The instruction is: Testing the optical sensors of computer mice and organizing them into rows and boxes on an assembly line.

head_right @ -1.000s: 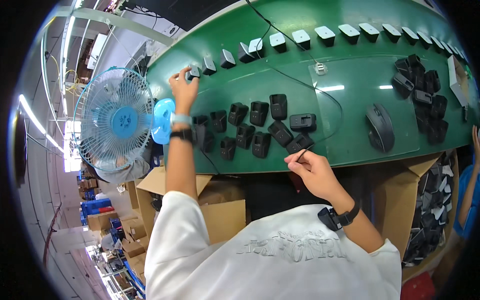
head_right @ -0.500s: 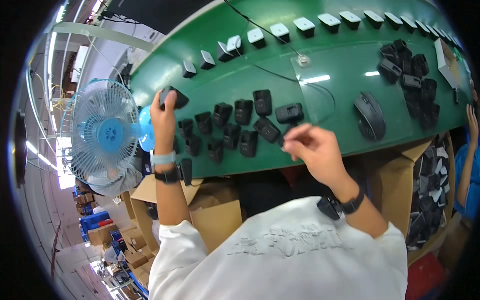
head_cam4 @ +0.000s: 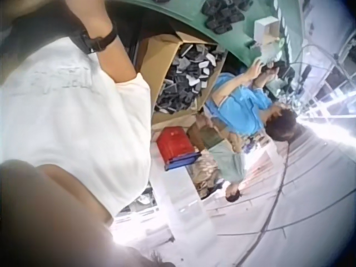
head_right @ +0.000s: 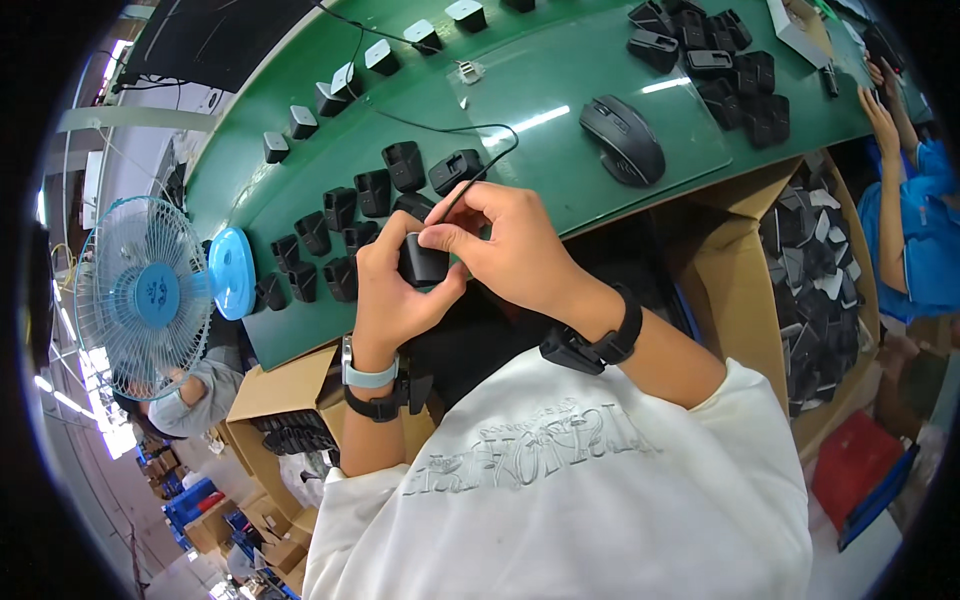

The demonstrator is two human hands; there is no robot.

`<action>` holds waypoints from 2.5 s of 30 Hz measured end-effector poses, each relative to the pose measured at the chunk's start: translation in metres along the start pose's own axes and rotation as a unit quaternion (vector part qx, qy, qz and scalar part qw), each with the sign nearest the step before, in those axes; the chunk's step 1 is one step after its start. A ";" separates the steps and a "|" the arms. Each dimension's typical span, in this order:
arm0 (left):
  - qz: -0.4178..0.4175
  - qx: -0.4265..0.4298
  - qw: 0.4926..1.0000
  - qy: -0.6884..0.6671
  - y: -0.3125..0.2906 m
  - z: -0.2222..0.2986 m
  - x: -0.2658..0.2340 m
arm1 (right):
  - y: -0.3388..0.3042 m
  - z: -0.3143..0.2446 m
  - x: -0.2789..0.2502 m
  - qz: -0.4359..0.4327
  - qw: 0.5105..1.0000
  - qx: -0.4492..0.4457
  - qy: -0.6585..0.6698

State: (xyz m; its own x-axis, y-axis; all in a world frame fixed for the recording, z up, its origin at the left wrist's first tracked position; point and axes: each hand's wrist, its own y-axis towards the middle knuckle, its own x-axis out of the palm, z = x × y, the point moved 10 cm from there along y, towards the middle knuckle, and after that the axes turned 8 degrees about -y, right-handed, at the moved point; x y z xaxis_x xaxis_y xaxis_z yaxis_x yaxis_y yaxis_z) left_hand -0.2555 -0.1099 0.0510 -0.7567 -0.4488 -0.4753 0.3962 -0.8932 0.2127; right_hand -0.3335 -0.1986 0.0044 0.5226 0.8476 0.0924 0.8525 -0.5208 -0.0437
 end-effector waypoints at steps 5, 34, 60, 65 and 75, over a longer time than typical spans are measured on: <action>0.029 -0.046 0.999 -0.006 -0.001 -0.020 0.015 | 0.003 0.010 -0.014 0.030 0.996 -0.033 -0.078; 0.105 -0.181 0.782 -0.587 -0.043 -0.052 0.056 | -0.044 -0.030 -0.024 0.132 0.952 -0.235 -0.145; 0.096 -0.172 0.948 -0.248 -0.022 -0.047 0.058 | -0.031 -0.036 -0.123 0.277 0.693 -0.222 -0.628; 0.110 -0.150 0.964 -0.190 -0.033 -0.048 0.048 | -0.028 0.003 -0.039 0.071 0.961 -0.086 -0.254; 0.312 -0.177 0.926 0.122 -0.116 -0.052 -0.082 | -0.006 0.031 -0.024 0.174 0.983 -0.034 -0.038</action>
State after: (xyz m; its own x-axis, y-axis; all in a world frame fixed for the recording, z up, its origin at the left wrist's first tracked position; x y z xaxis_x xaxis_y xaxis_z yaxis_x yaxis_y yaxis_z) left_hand -0.2131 0.0321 0.0210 -0.2012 -0.8159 -0.5421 0.8948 -0.3783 0.2373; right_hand -0.3508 -0.2122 -0.0288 0.7837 0.6210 0.0079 0.6210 -0.7838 0.0074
